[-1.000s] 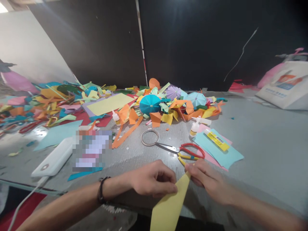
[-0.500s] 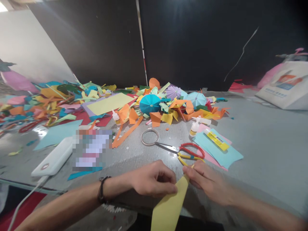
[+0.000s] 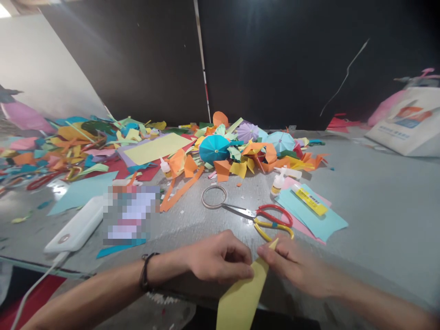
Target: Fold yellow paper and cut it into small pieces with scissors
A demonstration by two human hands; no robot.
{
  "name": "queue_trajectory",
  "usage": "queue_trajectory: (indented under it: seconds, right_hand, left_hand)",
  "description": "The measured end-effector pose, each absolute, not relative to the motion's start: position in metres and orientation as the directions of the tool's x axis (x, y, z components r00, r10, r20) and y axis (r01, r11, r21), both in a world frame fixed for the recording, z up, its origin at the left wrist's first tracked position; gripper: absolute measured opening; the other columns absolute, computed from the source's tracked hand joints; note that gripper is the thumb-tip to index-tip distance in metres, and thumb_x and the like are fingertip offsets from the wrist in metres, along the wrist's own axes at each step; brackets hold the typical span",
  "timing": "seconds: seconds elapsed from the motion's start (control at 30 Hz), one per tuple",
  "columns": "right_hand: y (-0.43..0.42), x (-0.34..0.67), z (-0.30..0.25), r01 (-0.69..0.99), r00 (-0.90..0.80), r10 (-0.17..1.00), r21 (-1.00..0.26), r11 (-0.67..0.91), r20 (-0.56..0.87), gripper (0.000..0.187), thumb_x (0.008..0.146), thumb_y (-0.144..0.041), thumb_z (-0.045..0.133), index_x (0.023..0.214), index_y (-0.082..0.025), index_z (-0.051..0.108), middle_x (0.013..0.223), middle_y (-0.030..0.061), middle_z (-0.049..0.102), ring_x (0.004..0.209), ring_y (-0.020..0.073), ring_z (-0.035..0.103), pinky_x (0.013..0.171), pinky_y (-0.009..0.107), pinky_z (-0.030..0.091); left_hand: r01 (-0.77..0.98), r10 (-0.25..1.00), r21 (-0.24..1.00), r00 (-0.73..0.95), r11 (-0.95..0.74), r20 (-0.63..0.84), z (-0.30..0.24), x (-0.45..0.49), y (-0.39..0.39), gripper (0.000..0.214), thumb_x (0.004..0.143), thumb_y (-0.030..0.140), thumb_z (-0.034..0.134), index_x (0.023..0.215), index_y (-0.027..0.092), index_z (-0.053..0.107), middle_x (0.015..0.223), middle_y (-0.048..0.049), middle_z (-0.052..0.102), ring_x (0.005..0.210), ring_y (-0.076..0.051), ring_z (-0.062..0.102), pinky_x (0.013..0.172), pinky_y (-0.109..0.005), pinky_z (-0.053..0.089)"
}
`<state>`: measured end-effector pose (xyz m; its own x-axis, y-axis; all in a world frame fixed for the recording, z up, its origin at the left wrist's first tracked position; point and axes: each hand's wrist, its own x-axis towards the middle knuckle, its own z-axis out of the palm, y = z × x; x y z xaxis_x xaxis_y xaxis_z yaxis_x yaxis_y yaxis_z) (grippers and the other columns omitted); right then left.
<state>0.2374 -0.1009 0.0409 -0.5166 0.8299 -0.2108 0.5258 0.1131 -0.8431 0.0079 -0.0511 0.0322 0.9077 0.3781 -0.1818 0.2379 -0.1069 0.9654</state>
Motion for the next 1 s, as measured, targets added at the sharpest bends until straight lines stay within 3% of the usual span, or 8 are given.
queue_trajectory:
  seconds: [0.17,0.3,0.63,1.0]
  right_hand:
    - [-0.101,0.237,0.037,0.441,-0.621,0.755,-0.890,0.114,-0.211,0.067,0.101,-0.077,0.027,0.065,-0.022,0.031,0.065,-0.0052,0.027,0.061,0.0128,0.027,0.056,0.028,0.025]
    - [-0.101,0.237,0.036,0.440,-0.613,0.760,-0.892,0.103,-0.215,0.065,0.102,-0.075,0.029,0.065,-0.022,0.030,0.063,-0.0056,0.025,0.059,0.0123,0.024,0.053,0.028,0.021]
    - [-0.101,0.235,0.030,0.429,-0.659,0.723,-0.893,0.133,-0.209,0.061,0.102,-0.072,0.035,0.069,-0.020,0.039,0.068,-0.0038,0.032,0.063,0.0124,0.029,0.055,0.025,0.026]
    - [-0.104,0.232,0.039,0.360,-0.693,0.709,-0.915,0.179,-0.134,0.068,0.103,-0.070,0.036,0.090,-0.017,0.075,0.082,0.0062,0.061,0.082,0.0201,0.055,0.073,0.029,0.049]
  left_hand:
    - [0.244,0.374,0.966,0.907,-0.092,-0.194,0.030,0.007,-0.051,0.038,0.096,0.044,0.063,0.071,0.017,0.054,0.050,0.0051,0.049,0.043,-0.006,0.039,0.040,-0.018,0.030]
    - [0.240,0.363,0.968,0.911,-0.073,-0.198,0.030,0.008,-0.051,0.035,0.096,0.042,0.063,0.073,0.017,0.055,0.050,0.0054,0.050,0.041,-0.006,0.039,0.039,-0.017,0.030]
    - [0.216,0.373,0.973,0.912,-0.083,-0.171,0.033,0.008,-0.052,0.032,0.096,0.040,0.063,0.075,0.015,0.060,0.050,0.0053,0.049,0.042,-0.006,0.040,0.040,-0.016,0.031]
    - [0.199,0.409,0.979,0.898,-0.054,-0.160,0.037,0.010,-0.053,0.041,0.098,0.046,0.062,0.070,0.016,0.057,0.049,0.0045,0.049,0.042,-0.006,0.039,0.040,-0.016,0.030]
